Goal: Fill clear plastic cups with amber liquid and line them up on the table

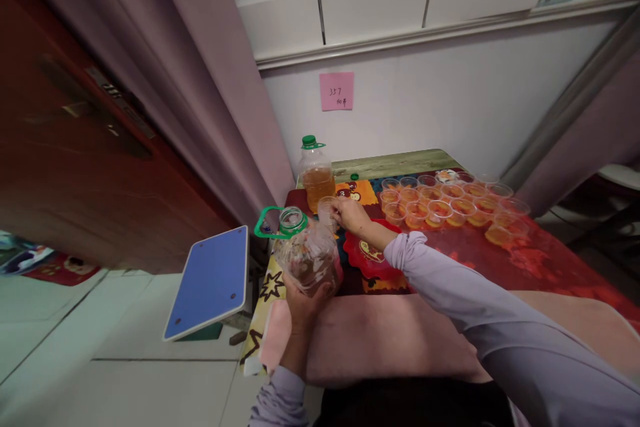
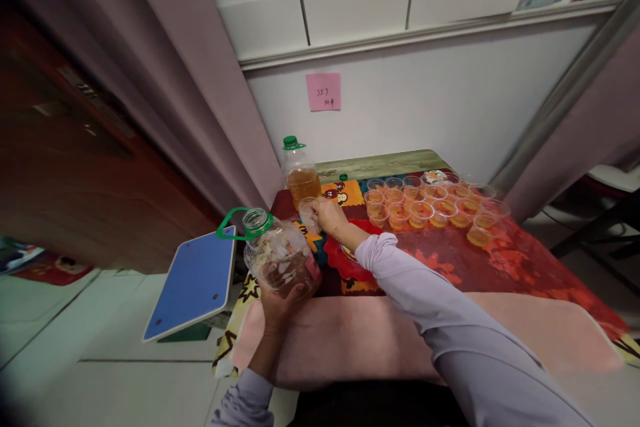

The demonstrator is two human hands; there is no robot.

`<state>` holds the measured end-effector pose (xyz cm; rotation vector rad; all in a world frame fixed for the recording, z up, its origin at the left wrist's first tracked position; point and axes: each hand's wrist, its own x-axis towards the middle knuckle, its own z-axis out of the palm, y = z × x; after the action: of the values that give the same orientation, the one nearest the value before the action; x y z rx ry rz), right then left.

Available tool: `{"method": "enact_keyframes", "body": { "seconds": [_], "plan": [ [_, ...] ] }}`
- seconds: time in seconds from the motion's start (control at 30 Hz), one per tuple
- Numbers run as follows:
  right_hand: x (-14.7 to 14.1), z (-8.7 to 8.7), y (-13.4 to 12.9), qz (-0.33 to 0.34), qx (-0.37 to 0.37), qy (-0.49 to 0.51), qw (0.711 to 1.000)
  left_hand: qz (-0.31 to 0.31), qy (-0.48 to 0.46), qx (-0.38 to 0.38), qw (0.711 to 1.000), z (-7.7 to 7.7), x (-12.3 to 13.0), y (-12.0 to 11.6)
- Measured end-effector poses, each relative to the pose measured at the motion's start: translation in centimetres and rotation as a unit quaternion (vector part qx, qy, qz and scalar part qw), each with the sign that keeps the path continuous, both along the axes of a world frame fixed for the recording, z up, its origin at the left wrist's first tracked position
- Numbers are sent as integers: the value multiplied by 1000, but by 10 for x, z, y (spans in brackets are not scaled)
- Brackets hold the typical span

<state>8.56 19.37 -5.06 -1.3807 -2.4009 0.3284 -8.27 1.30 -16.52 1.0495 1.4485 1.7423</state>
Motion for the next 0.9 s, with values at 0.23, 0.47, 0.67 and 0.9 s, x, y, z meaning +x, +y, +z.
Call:
{"method": "enact_keyframes", "body": {
  "seconds": [0.23,0.47,0.67,0.9],
  "plan": [
    [10,29,4,-15,20,60,998,1,27,-3,1000,-1,-5,2],
    [85,31,-36,-5,164,184,969,2,28,13,1000,-4,-5,3],
    [128,-42,-83,-40,51,23,998,2,18,15,1000,-7,-1,5],
    [131,-58,-84,-63,24,-30,997,9,26,15,1000,-4,1,5]
  ]
}}
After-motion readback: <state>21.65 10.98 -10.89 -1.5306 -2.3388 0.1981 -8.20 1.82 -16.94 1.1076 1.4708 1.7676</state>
